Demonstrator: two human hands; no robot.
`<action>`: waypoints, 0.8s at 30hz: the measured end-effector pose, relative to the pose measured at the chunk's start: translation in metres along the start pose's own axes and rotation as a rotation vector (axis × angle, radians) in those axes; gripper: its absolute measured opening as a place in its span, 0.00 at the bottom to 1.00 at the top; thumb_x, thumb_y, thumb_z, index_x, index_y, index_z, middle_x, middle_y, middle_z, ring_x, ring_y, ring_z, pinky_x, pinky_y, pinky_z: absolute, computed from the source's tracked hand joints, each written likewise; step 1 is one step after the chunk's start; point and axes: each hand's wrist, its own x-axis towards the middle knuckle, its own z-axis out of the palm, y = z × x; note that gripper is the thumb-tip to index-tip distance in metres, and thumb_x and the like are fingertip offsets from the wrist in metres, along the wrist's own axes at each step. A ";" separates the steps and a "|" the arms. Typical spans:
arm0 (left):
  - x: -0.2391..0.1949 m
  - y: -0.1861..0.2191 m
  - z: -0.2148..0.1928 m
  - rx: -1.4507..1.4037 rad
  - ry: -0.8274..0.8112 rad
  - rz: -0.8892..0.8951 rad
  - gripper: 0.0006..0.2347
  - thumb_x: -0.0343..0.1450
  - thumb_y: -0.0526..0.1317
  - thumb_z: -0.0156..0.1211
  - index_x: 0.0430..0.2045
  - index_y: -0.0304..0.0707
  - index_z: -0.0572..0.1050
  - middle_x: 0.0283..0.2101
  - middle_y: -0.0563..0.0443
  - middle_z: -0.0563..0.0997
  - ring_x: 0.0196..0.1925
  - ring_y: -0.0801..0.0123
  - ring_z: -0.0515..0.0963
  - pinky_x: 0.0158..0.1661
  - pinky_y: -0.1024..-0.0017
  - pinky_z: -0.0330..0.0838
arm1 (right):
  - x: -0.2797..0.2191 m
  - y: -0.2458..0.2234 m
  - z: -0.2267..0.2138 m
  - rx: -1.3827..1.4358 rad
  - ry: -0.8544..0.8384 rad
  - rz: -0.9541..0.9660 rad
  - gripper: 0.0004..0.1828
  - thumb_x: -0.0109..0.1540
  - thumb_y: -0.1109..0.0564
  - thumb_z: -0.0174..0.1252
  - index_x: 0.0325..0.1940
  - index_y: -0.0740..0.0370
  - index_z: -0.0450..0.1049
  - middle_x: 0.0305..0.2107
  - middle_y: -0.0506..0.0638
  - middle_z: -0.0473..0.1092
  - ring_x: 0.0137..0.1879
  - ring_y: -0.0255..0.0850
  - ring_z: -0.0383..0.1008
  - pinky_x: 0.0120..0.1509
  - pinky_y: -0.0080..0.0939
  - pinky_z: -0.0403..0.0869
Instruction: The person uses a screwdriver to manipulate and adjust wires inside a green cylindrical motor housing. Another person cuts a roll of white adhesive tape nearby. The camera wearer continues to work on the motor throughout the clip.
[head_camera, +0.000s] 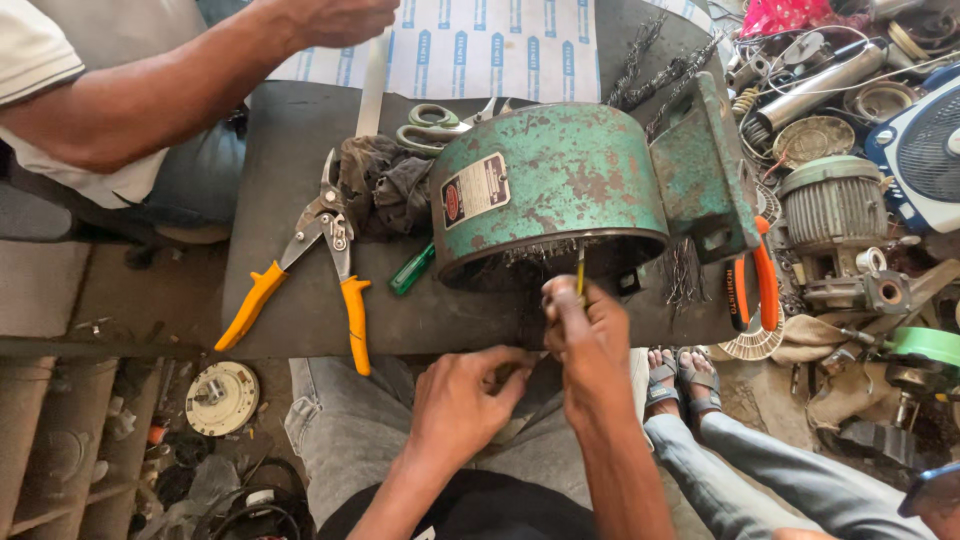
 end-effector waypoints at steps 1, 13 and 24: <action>0.000 -0.001 0.000 0.008 0.009 0.044 0.10 0.64 0.44 0.65 0.37 0.54 0.86 0.15 0.50 0.76 0.18 0.59 0.78 0.25 0.61 0.71 | 0.002 -0.005 -0.001 0.024 -0.033 -0.027 0.09 0.66 0.54 0.57 0.39 0.63 0.74 0.22 0.40 0.65 0.19 0.26 0.52 0.24 0.31 0.52; 0.005 -0.002 -0.004 -0.290 -0.107 0.020 0.10 0.73 0.44 0.60 0.38 0.37 0.83 0.16 0.51 0.77 0.16 0.75 0.67 0.20 0.68 0.62 | -0.066 0.043 -0.060 -0.306 -0.161 0.136 0.12 0.65 0.51 0.57 0.39 0.65 0.76 0.17 0.43 0.64 0.21 0.28 0.57 0.24 0.31 0.53; -0.001 0.028 0.003 -0.209 0.042 0.265 0.14 0.74 0.42 0.60 0.21 0.29 0.72 0.15 0.43 0.68 0.14 0.64 0.63 0.20 0.65 0.58 | -0.124 0.067 -0.131 -0.511 -0.380 -0.127 0.10 0.64 0.60 0.59 0.45 0.71 0.78 0.18 0.49 0.76 0.26 0.33 0.78 0.31 0.32 0.73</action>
